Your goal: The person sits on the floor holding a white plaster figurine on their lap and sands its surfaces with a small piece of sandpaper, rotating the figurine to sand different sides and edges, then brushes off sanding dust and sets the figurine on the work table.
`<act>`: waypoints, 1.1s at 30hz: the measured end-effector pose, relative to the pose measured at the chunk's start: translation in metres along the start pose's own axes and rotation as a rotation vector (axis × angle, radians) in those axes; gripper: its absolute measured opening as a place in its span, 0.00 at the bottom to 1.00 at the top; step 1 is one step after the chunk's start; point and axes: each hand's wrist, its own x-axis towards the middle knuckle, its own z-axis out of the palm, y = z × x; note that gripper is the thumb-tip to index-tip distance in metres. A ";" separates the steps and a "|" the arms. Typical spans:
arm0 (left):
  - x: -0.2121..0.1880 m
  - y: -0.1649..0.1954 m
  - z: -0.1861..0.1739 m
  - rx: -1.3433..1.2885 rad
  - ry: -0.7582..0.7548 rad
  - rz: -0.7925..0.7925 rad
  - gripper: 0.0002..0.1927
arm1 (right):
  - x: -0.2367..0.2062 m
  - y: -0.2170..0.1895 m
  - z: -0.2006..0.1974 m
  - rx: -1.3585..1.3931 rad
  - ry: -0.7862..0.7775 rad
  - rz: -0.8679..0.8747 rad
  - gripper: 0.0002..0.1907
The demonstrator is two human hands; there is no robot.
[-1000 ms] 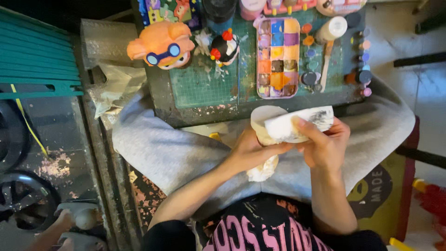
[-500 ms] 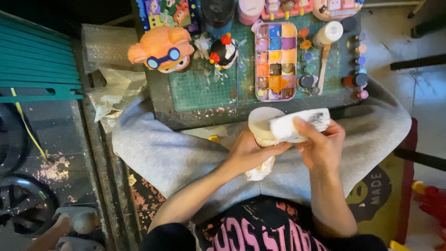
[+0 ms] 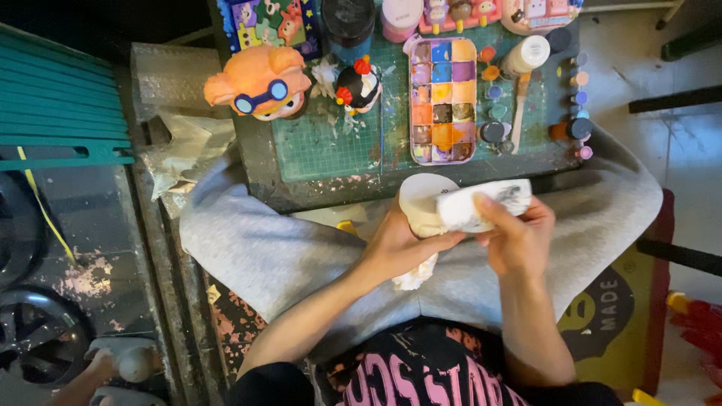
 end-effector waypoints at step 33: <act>0.024 0.056 -0.008 -0.517 -0.332 -0.381 0.33 | 0.037 -0.054 -0.043 0.255 -0.171 0.161 0.06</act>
